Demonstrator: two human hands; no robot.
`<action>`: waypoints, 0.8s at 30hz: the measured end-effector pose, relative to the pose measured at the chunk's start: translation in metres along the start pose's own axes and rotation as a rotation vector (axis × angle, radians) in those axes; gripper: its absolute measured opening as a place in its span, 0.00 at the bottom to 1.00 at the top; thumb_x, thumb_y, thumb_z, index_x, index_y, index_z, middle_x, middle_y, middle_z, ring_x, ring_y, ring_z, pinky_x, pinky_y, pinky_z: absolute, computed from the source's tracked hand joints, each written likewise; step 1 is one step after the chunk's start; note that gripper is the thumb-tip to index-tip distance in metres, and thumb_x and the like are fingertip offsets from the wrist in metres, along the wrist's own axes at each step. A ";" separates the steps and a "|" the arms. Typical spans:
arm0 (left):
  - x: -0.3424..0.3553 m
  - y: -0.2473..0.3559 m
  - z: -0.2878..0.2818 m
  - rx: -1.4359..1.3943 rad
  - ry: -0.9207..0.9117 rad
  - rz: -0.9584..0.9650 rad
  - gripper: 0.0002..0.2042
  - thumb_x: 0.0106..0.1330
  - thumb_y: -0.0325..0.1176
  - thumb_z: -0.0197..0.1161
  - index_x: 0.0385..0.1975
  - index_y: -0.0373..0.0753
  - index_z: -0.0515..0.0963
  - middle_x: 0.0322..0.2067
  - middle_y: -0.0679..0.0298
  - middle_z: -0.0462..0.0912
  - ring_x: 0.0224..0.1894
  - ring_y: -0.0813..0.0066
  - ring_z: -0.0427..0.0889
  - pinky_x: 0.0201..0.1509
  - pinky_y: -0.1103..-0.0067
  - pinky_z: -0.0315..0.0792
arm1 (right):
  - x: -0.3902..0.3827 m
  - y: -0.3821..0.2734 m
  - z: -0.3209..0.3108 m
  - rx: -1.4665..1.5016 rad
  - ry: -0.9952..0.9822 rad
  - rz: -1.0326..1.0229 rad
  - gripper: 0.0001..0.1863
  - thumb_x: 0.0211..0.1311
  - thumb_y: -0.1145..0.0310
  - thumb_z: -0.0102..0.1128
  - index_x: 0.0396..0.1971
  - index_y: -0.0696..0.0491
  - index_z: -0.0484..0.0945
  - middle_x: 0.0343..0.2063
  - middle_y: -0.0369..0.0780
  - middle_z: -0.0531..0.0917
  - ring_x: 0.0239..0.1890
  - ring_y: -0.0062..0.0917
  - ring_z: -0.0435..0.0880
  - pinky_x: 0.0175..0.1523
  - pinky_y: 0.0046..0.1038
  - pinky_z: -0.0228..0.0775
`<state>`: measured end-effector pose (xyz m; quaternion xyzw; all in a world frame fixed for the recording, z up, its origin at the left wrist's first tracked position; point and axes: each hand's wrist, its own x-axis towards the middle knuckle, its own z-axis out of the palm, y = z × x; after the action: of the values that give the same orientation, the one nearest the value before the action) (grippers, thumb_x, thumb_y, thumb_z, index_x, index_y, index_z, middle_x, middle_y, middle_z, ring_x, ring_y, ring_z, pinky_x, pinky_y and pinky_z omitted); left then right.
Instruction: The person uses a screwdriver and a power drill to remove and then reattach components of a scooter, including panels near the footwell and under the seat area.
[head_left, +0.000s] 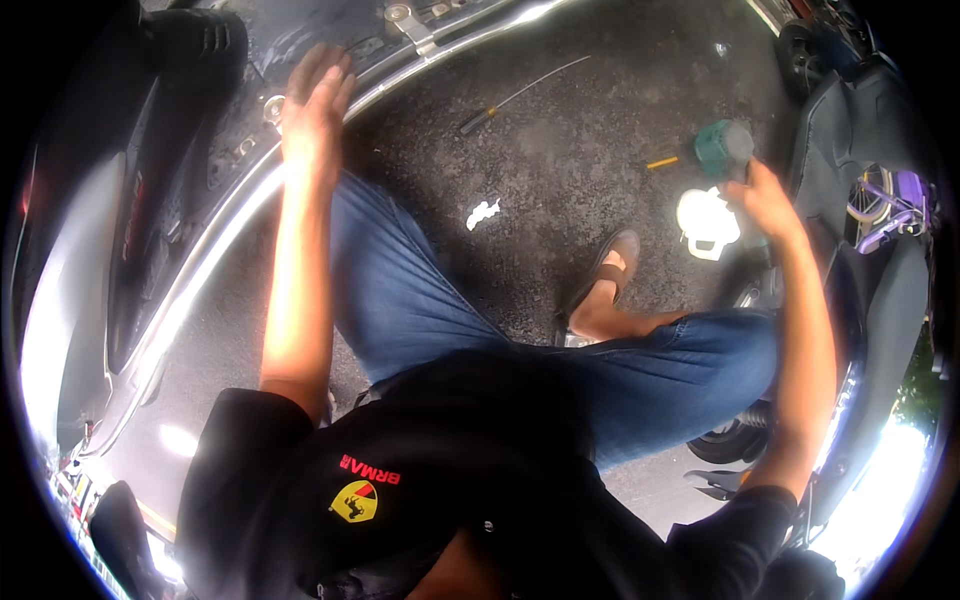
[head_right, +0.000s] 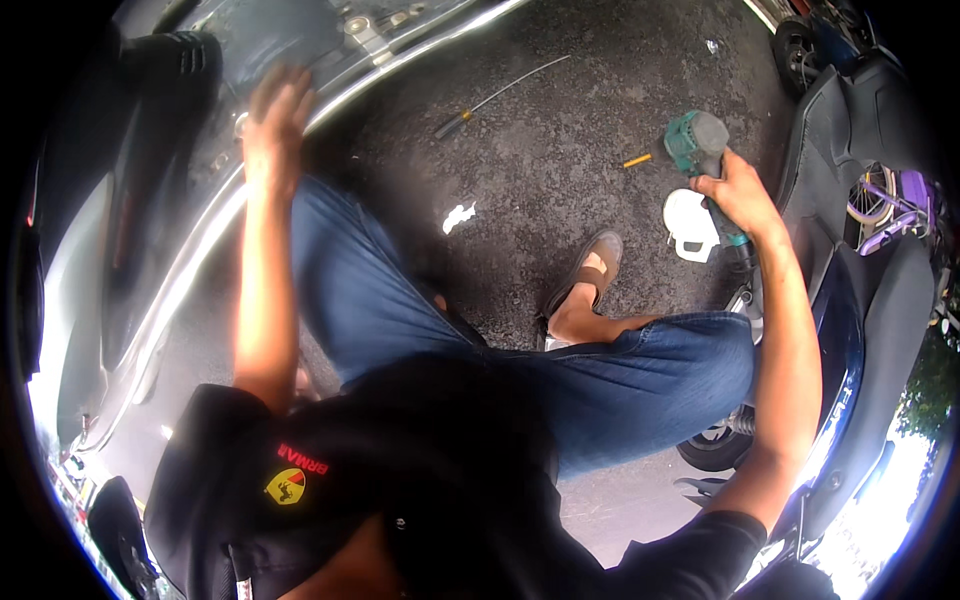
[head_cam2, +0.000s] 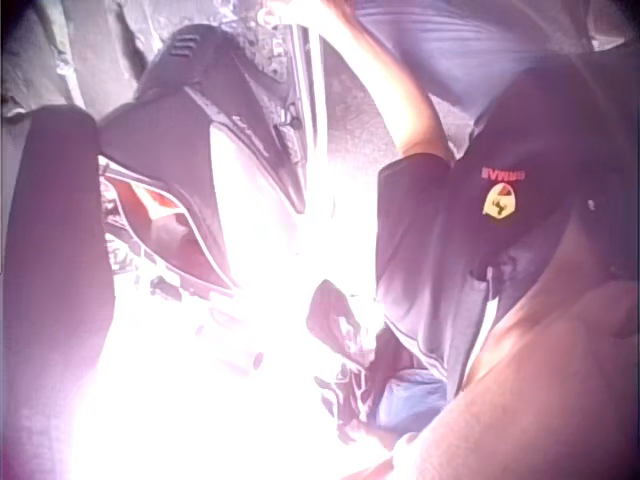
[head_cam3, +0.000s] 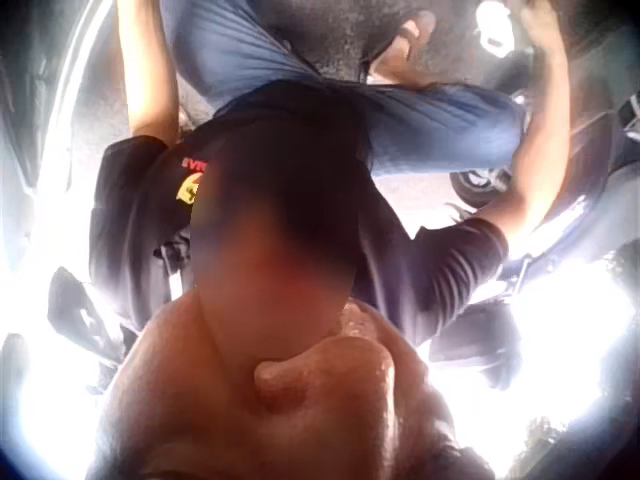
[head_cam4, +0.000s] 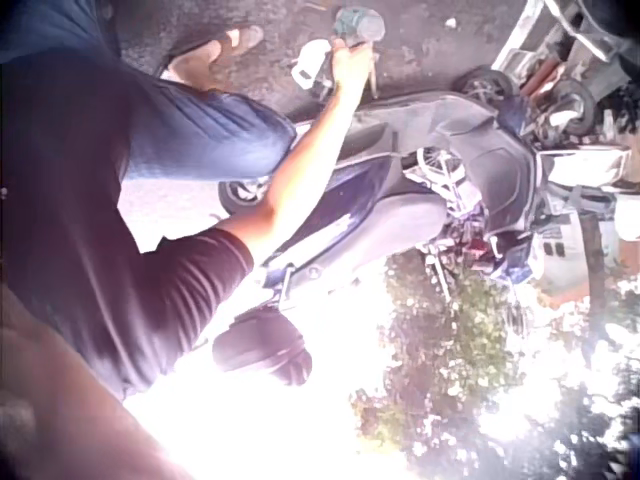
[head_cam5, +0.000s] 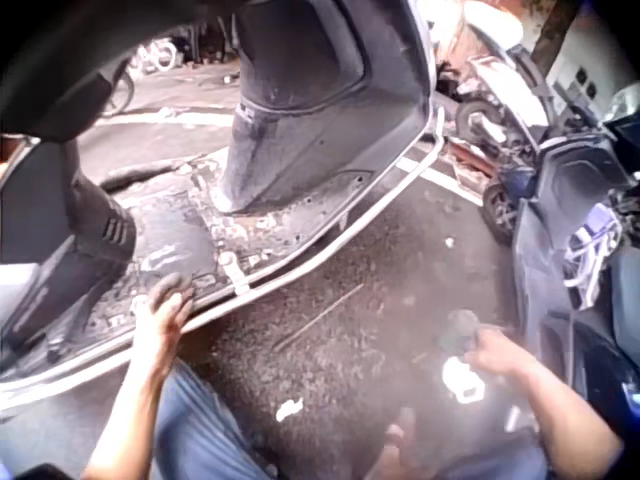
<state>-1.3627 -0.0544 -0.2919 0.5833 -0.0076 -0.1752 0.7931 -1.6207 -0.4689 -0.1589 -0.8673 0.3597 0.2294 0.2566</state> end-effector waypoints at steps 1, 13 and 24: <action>0.002 -0.007 -0.002 0.023 -0.052 -0.017 0.25 0.66 0.29 0.54 0.60 0.26 0.58 0.60 0.41 0.62 0.64 0.54 0.63 0.69 0.68 0.58 | 0.010 0.038 0.018 0.000 -0.011 -0.007 0.24 0.49 0.69 0.62 0.47 0.62 0.71 0.35 0.48 0.81 0.38 0.31 0.82 0.45 0.31 0.71; -0.007 -0.018 0.065 0.715 -0.614 -0.171 0.17 0.69 0.41 0.53 0.48 0.34 0.76 0.40 0.53 0.82 0.45 0.67 0.81 0.54 0.72 0.73 | 0.038 0.149 0.096 -0.508 -0.217 -0.151 0.36 0.46 0.69 0.64 0.56 0.66 0.63 0.38 0.58 0.79 0.46 0.50 0.78 0.53 0.42 0.68; 0.048 -0.304 0.086 1.620 -0.553 0.101 0.20 0.56 0.43 0.65 0.45 0.41 0.70 0.44 0.54 0.75 0.48 0.54 0.76 0.49 0.63 0.71 | 0.027 0.154 0.095 -0.319 -0.063 -0.038 0.31 0.49 0.70 0.61 0.54 0.66 0.66 0.37 0.58 0.79 0.43 0.51 0.78 0.49 0.42 0.68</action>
<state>-1.4176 -0.2258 -0.5559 0.9053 -0.3493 -0.2163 0.1080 -1.7382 -0.5189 -0.2899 -0.8961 0.2938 0.3058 0.1312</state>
